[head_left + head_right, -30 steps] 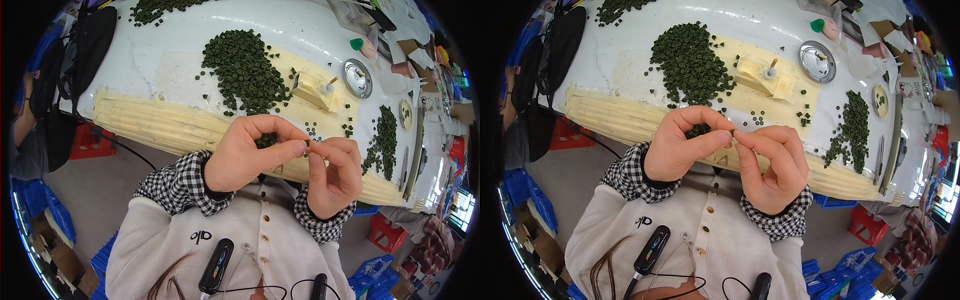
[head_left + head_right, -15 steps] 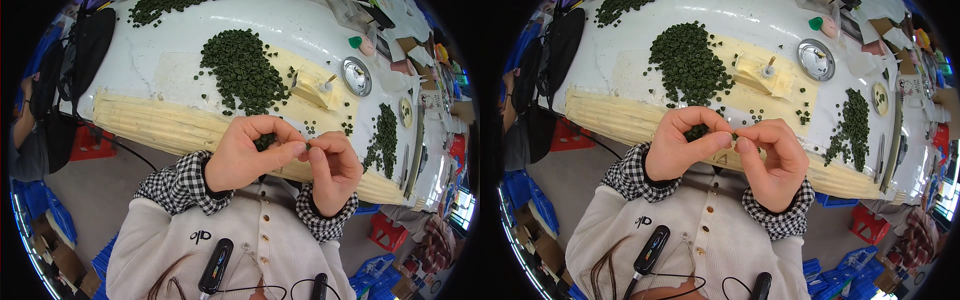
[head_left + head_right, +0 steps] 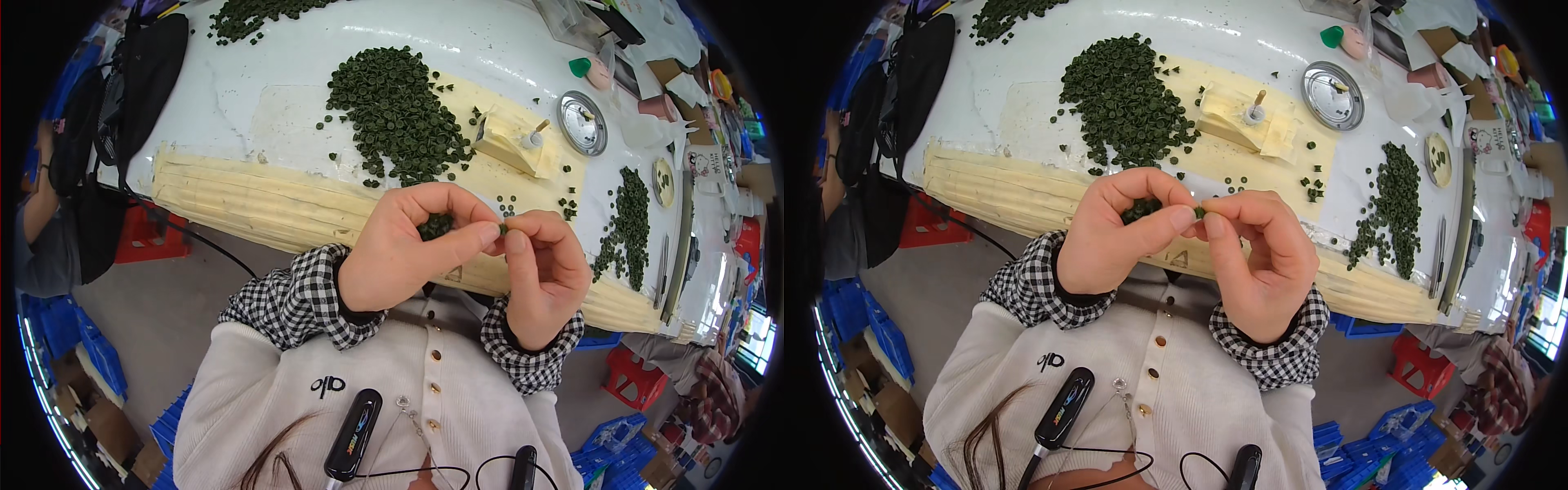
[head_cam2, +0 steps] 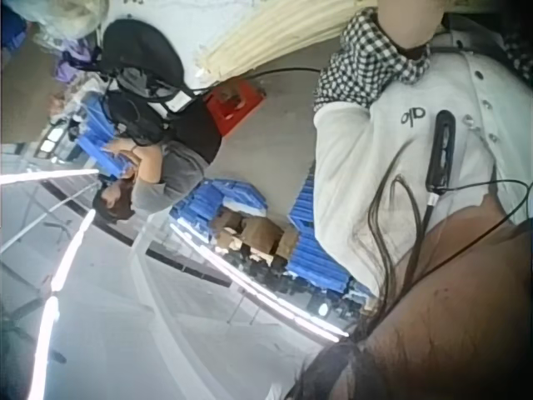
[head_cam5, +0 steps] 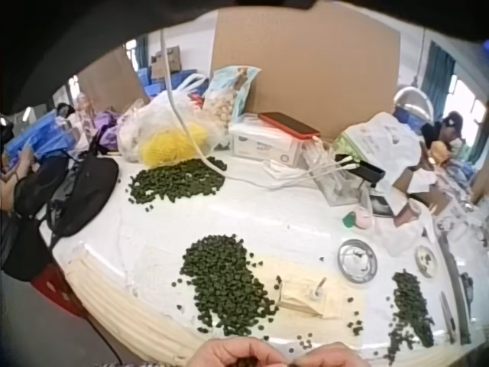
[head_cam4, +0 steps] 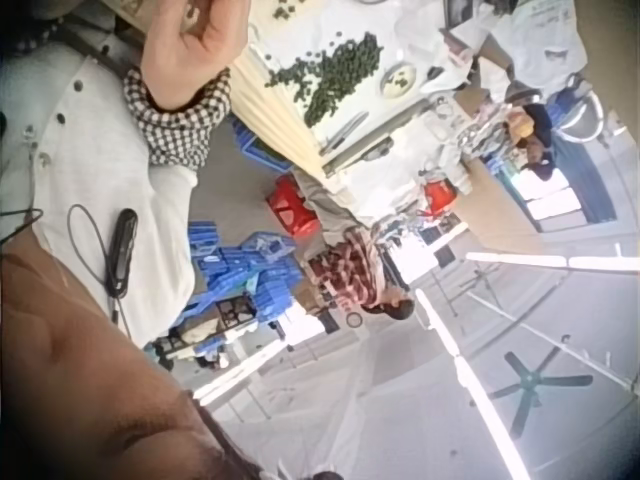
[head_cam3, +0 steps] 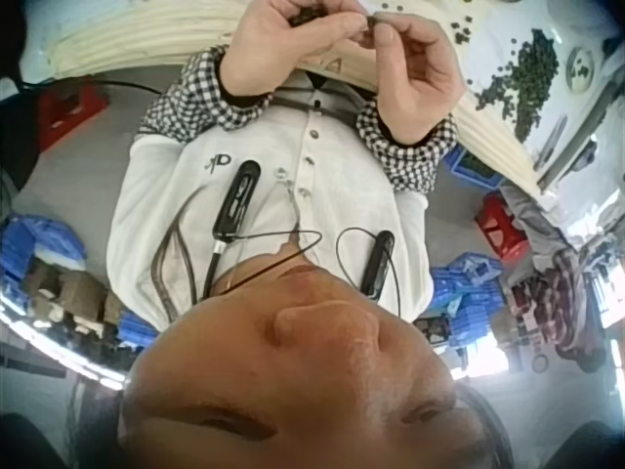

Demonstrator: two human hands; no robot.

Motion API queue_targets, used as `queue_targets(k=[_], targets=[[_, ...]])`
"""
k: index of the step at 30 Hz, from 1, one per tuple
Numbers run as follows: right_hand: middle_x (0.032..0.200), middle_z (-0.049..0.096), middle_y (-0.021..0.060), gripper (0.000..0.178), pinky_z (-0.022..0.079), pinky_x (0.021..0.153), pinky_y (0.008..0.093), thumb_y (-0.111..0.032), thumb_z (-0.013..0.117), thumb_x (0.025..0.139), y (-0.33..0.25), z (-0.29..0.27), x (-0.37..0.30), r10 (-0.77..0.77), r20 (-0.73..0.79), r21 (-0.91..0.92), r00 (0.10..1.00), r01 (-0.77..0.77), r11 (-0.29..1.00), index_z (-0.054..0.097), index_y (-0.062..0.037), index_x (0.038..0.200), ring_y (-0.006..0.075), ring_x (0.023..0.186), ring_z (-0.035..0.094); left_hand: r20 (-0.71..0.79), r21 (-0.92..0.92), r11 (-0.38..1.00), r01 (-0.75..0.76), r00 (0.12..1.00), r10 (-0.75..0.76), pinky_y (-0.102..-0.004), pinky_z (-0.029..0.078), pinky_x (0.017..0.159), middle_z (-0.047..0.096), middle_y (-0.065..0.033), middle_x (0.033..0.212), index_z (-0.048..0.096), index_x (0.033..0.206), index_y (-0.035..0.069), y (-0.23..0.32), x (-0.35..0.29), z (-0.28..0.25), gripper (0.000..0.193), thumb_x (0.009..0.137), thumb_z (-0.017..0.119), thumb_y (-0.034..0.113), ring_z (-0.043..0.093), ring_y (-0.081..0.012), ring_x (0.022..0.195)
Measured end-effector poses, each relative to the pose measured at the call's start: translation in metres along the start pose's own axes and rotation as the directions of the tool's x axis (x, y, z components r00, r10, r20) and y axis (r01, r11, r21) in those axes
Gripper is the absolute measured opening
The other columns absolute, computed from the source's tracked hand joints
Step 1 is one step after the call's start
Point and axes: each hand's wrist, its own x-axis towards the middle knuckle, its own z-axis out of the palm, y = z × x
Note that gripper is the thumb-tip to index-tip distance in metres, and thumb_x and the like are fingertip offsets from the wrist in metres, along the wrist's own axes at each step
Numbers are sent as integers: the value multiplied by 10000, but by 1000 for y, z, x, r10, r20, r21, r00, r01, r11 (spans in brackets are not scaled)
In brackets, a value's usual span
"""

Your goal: The person is manually inserting small black pegs into green plastic parts on a factory workbench.

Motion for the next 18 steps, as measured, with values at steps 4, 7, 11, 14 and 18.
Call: queue_targets(k=[4,7,11,14,18], targets=[[877,611,89,108,479,703,208,37,552,852,-8,-12,5,-38,-156,-114,987,20,993,579,55,955,107,749,593,-44,-365,927,86,993,-109,-162,261,467,567,-10,770,545,937,45,4,5,-9,95,919,505,129,318,-6,516],[816,621,75,87,460,674,220,0,619,817,-7,-31,12,-111,-153,-412,982,39,910,600,51,885,104,709,569,-80,-466,883,56,991,-104,-174,262,456,526,2,741,532,923,62,10,8,-17,165,955,434,190,287,-20,489],[744,599,79,89,434,638,263,5,673,729,-4,-36,17,-162,31,-673,986,141,726,611,16,791,176,688,542,-92,-598,801,18,992,-91,-181,264,455,513,-23,782,534,974,35,13,8,-27,180,950,396,148,314,-39,510],[709,550,80,117,405,627,311,1,687,680,-2,-33,20,-149,154,-743,977,214,634,595,-7,752,236,710,497,-143,-635,772,-17,985,-96,-192,296,473,527,-56,826,516,1055,-4,16,6,-24,205,926,384,87,348,-56,546],[711,509,76,119,382,645,336,-22,676,697,1,-30,21,-142,230,-800,963,270,535,571,-22,751,250,714,464,-158,-631,776,-6,980,-121,-200,327,487,562,-73,820,492,1088,-15,21,5,-18,220,931,393,102,376,-68,549]])
